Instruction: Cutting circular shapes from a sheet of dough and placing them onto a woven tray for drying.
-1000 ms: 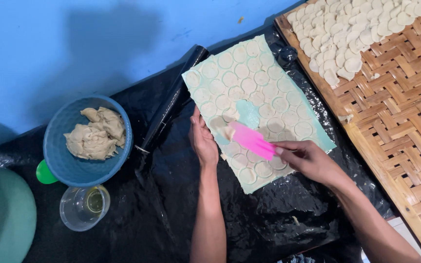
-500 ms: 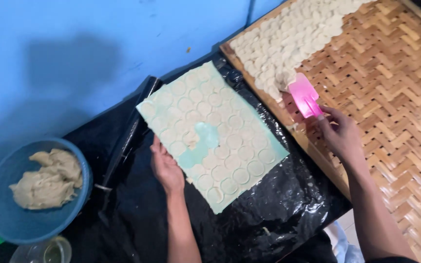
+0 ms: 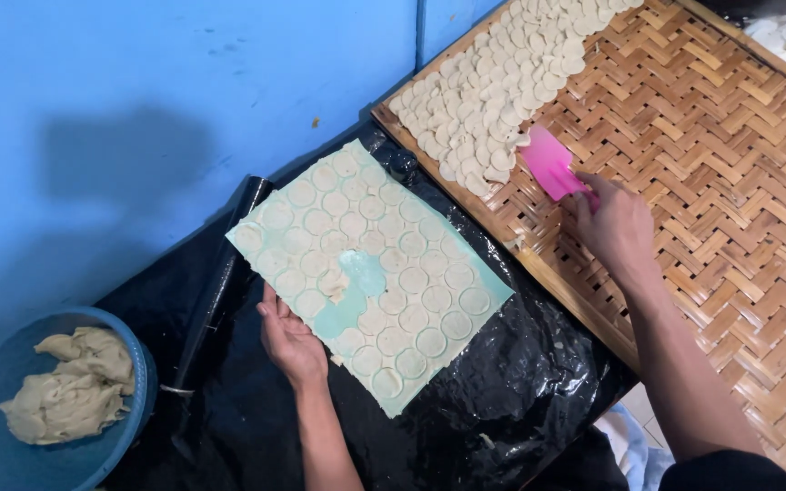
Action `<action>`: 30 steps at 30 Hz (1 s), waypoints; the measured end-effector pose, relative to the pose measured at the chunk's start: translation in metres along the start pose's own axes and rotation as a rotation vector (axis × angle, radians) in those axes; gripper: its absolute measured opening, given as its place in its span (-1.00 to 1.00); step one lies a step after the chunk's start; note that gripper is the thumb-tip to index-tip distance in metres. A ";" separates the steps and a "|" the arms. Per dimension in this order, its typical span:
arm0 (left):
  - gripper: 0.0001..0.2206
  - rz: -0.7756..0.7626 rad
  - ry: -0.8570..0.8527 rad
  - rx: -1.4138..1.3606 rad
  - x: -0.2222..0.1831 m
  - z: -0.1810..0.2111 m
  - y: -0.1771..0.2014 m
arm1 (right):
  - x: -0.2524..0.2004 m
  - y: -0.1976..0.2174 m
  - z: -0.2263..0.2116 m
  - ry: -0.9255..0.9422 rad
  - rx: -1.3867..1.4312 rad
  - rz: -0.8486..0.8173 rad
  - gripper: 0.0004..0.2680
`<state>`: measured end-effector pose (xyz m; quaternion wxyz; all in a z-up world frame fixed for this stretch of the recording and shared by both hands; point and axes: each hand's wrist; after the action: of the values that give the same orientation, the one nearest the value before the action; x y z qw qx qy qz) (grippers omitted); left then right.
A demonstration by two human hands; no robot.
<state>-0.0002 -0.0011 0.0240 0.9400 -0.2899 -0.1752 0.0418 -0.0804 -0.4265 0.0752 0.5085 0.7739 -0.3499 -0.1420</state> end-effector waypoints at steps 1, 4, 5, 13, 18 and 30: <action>-0.28 0.000 0.002 0.000 0.000 0.000 -0.001 | -0.002 0.004 -0.004 -0.001 -0.001 -0.001 -0.74; -0.28 0.015 0.015 0.012 -0.001 -0.001 0.002 | -0.007 0.010 -0.014 -0.019 -0.145 0.064 -0.74; -0.28 0.006 0.023 -0.024 -0.001 -0.004 0.005 | -0.008 0.011 -0.013 -0.012 -0.144 0.091 -0.74; -0.31 0.064 0.011 -0.031 -0.003 -0.018 0.019 | -0.070 0.014 -0.052 0.183 0.053 -0.016 -0.74; -0.35 0.018 0.003 -0.108 -0.004 -0.016 0.017 | -0.135 -0.007 -0.107 0.234 0.225 -0.485 -0.73; -0.36 0.025 -0.016 -0.077 -0.003 -0.012 0.015 | -0.173 -0.020 -0.166 0.350 0.088 -0.513 -0.73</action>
<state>0.0014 0.0042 0.0059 0.9261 -0.3275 -0.1807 0.0491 -0.1010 -0.1892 0.1073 0.4745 0.8709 -0.0564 -0.1151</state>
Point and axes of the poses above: each hand's wrist, its own x-axis towards the middle knuckle, its own y-axis out of the back of the hand, z = x × y, and after that the axes turned 14 degrees about -y, right-handed
